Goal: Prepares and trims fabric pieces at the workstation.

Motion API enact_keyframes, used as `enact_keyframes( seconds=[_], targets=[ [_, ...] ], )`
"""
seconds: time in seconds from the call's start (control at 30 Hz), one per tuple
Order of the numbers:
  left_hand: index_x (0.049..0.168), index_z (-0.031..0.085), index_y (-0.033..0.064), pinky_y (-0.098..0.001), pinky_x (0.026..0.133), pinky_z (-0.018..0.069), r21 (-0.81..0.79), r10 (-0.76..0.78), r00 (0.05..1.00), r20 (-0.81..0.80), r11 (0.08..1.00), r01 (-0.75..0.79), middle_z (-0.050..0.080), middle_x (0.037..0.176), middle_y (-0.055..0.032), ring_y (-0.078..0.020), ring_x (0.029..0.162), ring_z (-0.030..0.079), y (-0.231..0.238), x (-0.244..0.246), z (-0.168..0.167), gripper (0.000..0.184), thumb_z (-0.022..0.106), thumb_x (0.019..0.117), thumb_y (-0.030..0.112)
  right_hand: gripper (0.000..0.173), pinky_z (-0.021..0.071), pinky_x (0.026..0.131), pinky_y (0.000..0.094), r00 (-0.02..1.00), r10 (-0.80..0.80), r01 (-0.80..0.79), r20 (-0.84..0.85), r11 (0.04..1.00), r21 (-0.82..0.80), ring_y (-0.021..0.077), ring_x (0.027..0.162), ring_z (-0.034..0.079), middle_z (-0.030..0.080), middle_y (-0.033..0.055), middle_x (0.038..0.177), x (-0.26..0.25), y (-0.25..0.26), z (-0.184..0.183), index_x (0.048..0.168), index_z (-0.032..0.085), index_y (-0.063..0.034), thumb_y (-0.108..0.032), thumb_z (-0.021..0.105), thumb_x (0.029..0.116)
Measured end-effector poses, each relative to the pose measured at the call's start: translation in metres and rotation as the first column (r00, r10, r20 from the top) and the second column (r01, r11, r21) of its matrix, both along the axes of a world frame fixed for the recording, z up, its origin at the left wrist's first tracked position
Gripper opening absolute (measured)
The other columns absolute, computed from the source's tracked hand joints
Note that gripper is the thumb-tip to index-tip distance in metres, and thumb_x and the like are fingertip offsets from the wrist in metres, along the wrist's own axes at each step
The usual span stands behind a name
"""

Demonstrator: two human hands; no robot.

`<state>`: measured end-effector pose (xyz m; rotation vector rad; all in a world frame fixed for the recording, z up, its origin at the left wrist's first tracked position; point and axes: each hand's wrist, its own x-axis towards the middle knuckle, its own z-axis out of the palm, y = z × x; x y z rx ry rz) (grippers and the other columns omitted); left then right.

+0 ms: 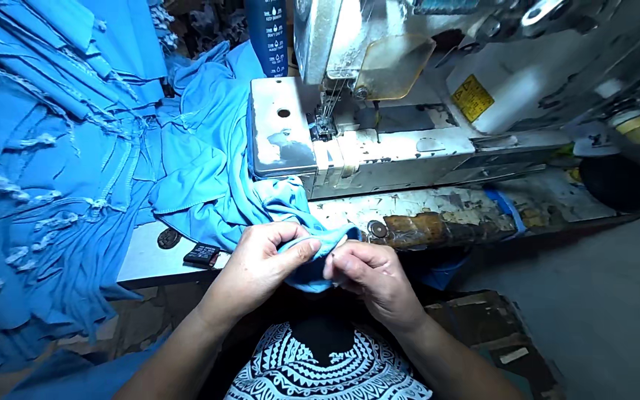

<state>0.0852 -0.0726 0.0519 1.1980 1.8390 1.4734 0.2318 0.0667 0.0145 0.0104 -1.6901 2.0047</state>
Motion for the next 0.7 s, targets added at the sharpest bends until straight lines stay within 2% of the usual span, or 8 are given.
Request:
enact_keyframes(
  seconds=[0.1,0.17,0.2,0.33,0.47,0.6,0.63,0.7],
  targets=[
    [0.074,0.07,0.0145,-0.0147,0.058,0.0485,0.037,0.005,0.993,0.115,0.999,-0.009,0.063,0.067,0.0064,0.0009,0.062,0.059,0.003,0.0,0.0,0.021,0.068,0.0948,0.02,0.022,0.0469,0.068,0.0086,0.985,-0.138,0.159,-0.107,0.963,0.219,-0.0087,0.079,0.057,0.068,-0.007,0.091,0.007,0.004,0.003,0.1,0.072,-0.0063,-0.026,0.063,0.1016],
    [0.076,0.071,0.0131,-0.0151,0.059,0.0498,0.072,-0.011,0.982,0.189,0.997,-0.002,0.064,0.067,0.0049,0.0001,0.062,0.059,0.004,0.001,0.002,0.021,0.065,0.0965,0.016,0.028,0.0454,0.069,0.0064,0.944,-0.286,0.33,-0.165,0.845,0.42,-0.0094,0.078,0.054,0.068,-0.0035,0.096,0.008,0.005,0.003,0.108,0.07,-0.0036,-0.027,0.074,0.0932],
    [0.077,0.071,0.0126,-0.015,0.059,0.0503,0.08,-0.017,0.977,0.214,0.997,0.0,0.064,0.067,0.0045,-0.0001,0.062,0.06,0.005,0.003,0.003,0.022,0.064,0.0972,0.015,0.029,0.0444,0.067,0.0064,0.911,-0.356,0.412,-0.208,0.764,0.496,-0.0083,0.076,0.054,0.069,-0.0006,0.094,0.007,0.005,0.003,0.107,0.07,-0.0019,-0.024,0.077,0.0901],
    [0.078,0.073,0.0124,-0.0151,0.06,0.0509,0.074,-0.015,0.977,0.211,0.997,-0.001,0.066,0.068,0.004,-0.0007,0.063,0.061,0.011,0.007,0.006,0.021,0.063,0.0964,0.014,0.015,0.0489,0.069,0.011,0.789,-0.497,0.598,-0.363,0.483,0.64,0.0,0.075,0.061,0.073,0.0062,0.089,0.002,0.006,0.001,0.098,0.074,-0.002,-0.015,0.075,0.0902],
    [0.078,0.074,0.0123,-0.0151,0.06,0.051,0.06,-0.005,0.986,0.168,0.998,-0.005,0.066,0.068,0.0043,-0.0006,0.063,0.061,0.013,0.01,0.007,0.02,0.063,0.0956,0.012,0.01,0.0508,0.071,0.0121,0.761,-0.497,0.625,-0.416,0.393,0.674,0.0031,0.077,0.064,0.073,0.0077,0.09,0.0,0.005,-0.002,0.095,0.075,-0.002,-0.01,0.073,0.0906],
    [0.077,0.074,0.0125,-0.0154,0.059,0.0498,0.053,-0.012,0.992,0.128,0.999,0.005,0.064,0.069,0.0046,-0.0009,0.063,0.06,0.015,0.01,0.005,0.02,0.064,0.0948,0.013,0.008,0.0502,0.067,0.0125,0.757,-0.515,0.626,-0.403,0.394,0.673,0.0034,0.073,0.064,0.072,0.0064,0.082,-0.002,0.006,-0.003,0.089,0.073,-0.0021,-0.01,0.072,0.0868],
    [0.077,0.074,0.0133,-0.0152,0.059,0.0495,0.042,-0.013,0.992,0.122,0.999,0.008,0.064,0.069,0.0053,-0.0006,0.063,0.059,0.015,0.01,0.004,0.02,0.064,0.0948,0.015,0.008,0.0495,0.066,0.0114,0.778,-0.509,0.607,-0.369,0.454,0.652,0.0023,0.072,0.063,0.071,0.006,0.081,-0.002,0.006,-0.001,0.088,0.072,-0.0015,-0.009,0.072,0.0859],
    [0.076,0.073,0.0141,-0.0149,0.058,0.049,0.033,-0.019,0.992,0.122,0.999,0.015,0.064,0.067,0.0058,0.0,0.062,0.059,0.014,0.01,0.004,0.021,0.064,0.0948,0.015,0.005,0.0468,0.063,0.0089,0.853,-0.461,0.515,-0.245,0.665,0.541,-0.0022,0.07,0.058,0.069,0.0036,0.08,0.002,0.005,0.002,0.086,0.071,-0.0003,-0.005,0.069,0.0845]
  ],
)
